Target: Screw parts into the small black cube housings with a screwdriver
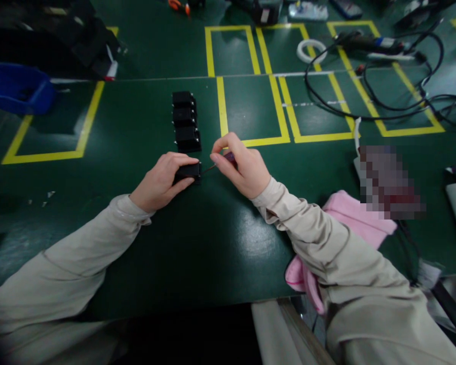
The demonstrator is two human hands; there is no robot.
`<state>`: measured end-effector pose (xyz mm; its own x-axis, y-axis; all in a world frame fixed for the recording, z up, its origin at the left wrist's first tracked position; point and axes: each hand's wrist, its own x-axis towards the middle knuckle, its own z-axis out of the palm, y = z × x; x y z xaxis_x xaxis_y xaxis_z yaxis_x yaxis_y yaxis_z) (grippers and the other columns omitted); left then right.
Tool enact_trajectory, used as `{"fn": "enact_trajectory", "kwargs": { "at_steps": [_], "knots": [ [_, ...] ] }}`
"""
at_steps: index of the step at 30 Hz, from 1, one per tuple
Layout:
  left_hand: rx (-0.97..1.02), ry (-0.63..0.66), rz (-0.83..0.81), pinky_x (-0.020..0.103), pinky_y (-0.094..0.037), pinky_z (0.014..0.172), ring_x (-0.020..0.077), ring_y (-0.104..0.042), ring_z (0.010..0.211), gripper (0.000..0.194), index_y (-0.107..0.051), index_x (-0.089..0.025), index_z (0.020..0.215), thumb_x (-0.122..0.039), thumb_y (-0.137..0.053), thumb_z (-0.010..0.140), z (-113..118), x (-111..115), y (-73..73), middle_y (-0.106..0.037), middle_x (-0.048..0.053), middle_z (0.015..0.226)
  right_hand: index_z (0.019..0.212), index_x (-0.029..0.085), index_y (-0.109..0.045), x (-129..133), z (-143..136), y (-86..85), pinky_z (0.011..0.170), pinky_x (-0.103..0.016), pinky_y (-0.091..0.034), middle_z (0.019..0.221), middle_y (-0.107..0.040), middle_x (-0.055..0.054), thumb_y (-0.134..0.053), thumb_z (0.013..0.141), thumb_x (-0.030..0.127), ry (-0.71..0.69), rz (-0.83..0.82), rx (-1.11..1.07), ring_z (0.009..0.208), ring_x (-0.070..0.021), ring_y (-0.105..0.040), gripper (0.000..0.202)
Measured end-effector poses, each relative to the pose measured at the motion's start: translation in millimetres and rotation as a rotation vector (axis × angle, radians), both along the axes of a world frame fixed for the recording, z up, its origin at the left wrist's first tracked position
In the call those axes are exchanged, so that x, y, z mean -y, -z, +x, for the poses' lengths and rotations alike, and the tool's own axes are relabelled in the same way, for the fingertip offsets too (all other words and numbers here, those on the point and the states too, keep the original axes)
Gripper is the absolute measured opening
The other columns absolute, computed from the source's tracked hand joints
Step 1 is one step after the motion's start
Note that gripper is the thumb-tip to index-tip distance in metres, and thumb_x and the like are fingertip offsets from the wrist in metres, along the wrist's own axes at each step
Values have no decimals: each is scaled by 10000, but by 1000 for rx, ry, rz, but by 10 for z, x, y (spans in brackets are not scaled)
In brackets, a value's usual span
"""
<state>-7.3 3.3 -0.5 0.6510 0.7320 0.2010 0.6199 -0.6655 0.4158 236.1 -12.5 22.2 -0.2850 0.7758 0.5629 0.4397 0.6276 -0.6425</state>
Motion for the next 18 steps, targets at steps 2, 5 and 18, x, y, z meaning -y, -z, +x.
{"fn": "enact_trajectory", "kwargs": {
  "at_steps": [2,5,18],
  "knots": [
    [2,0,4,433,-426,1011,253,-496,1157,373,-468,-181,1299,-272,-498,939,2,-1,0,-527,103,1235,905,202,-506,-2,3,-2,579,-221,-461,763,-573,30,-468,953,327,5,7,15,582,-63,-567,138],
    [-1,-6,12,435,-435,997,256,-503,1145,370,-474,-172,1294,-270,-501,938,8,0,-4,-534,108,1227,962,201,-512,5,2,-1,612,-229,-484,815,-584,14,-440,956,300,19,13,15,616,-70,-577,123],
    [11,-3,5,445,-428,995,258,-505,1149,373,-468,-186,1299,-267,-502,936,9,0,4,-538,105,1225,1046,190,-522,43,-10,-14,636,-243,-491,820,-595,-1,-463,935,279,30,66,72,689,-103,-613,154]
  ]
}}
